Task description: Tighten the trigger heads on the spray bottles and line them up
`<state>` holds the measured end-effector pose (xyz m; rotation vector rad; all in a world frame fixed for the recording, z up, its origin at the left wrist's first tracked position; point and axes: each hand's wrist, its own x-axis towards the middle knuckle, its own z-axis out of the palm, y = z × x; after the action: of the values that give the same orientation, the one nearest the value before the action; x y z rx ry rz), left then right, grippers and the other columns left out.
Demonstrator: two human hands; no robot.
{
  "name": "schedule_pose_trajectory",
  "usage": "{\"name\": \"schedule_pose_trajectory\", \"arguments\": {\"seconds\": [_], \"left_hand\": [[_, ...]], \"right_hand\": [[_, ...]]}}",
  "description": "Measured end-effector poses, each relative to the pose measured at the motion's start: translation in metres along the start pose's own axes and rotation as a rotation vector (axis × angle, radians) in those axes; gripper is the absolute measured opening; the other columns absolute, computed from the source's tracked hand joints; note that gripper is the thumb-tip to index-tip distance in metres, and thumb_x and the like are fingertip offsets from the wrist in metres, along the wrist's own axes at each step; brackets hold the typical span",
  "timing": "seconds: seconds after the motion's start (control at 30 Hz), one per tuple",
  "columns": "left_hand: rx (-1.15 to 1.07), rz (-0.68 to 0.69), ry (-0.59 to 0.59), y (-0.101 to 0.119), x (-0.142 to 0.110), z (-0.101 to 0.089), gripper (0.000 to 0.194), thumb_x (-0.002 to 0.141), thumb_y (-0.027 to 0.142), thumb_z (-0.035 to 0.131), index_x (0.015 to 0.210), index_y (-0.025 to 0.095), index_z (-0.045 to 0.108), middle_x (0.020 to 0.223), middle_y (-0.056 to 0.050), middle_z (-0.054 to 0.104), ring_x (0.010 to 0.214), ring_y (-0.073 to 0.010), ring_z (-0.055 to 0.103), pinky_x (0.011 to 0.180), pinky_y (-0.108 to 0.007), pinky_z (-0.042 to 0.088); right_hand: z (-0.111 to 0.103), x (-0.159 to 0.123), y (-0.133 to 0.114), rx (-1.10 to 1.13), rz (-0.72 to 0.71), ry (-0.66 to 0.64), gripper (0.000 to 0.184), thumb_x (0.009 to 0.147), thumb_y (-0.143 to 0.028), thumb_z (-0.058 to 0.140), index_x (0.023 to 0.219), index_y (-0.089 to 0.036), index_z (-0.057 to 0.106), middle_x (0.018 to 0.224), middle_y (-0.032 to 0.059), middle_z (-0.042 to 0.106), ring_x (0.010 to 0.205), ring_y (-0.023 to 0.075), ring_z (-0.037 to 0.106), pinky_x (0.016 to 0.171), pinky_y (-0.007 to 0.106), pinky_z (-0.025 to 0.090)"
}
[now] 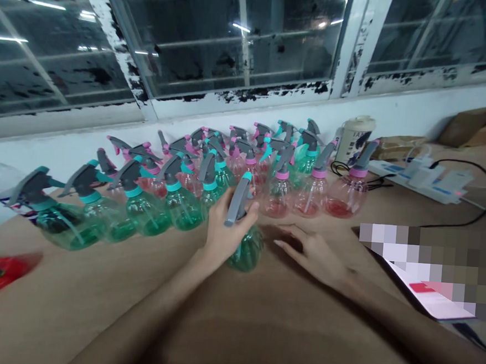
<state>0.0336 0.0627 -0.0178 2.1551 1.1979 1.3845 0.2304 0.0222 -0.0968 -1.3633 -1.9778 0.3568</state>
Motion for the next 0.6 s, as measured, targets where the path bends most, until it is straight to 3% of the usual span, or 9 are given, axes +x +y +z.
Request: {"name": "schedule_pose_trajectory", "arguments": {"seconds": [0.1, 0.27, 0.6], "left_hand": [[-0.002, 0.043, 0.034, -0.007, 0.018, 0.014, 0.023, 0.080, 0.033, 0.057, 0.100, 0.021, 0.059, 0.077, -0.003, 0.064, 0.067, -0.0167, 0.058, 0.068, -0.032, 0.048], [0.039, 0.035, 0.121, -0.017, 0.041, 0.031, 0.013, 0.078, 0.032, 0.058, 0.086, 0.022, 0.060, 0.070, -0.001, 0.062, 0.060, -0.0148, 0.055, 0.060, -0.029, 0.045], [0.058, 0.008, 0.167, -0.035, 0.069, 0.047, 0.017, 0.080, 0.036, 0.058, 0.087, 0.021, 0.062, 0.062, -0.001, 0.058, 0.057, -0.0146, 0.051, 0.057, -0.029, 0.040]], "right_hand": [[-0.010, 0.007, 0.005, 0.000, 0.068, 0.074, 0.029, 0.088, -0.039, 0.045, 0.108, -0.023, 0.058, 0.098, 0.0052, 0.071, 0.086, 0.0226, 0.067, 0.076, 0.040, 0.054], [-0.029, 0.016, 0.006, 0.001, 0.141, 0.222, 0.030, 0.087, -0.038, 0.045, 0.108, -0.021, 0.058, 0.085, 0.0062, 0.072, 0.070, 0.0222, 0.067, 0.064, 0.038, 0.053], [-0.039, 0.043, 0.004, -0.131, 0.234, 0.290, 0.050, 0.084, -0.048, 0.048, 0.123, -0.017, 0.052, 0.104, 0.0138, 0.068, 0.085, 0.0302, 0.066, 0.072, 0.046, 0.052]]}}
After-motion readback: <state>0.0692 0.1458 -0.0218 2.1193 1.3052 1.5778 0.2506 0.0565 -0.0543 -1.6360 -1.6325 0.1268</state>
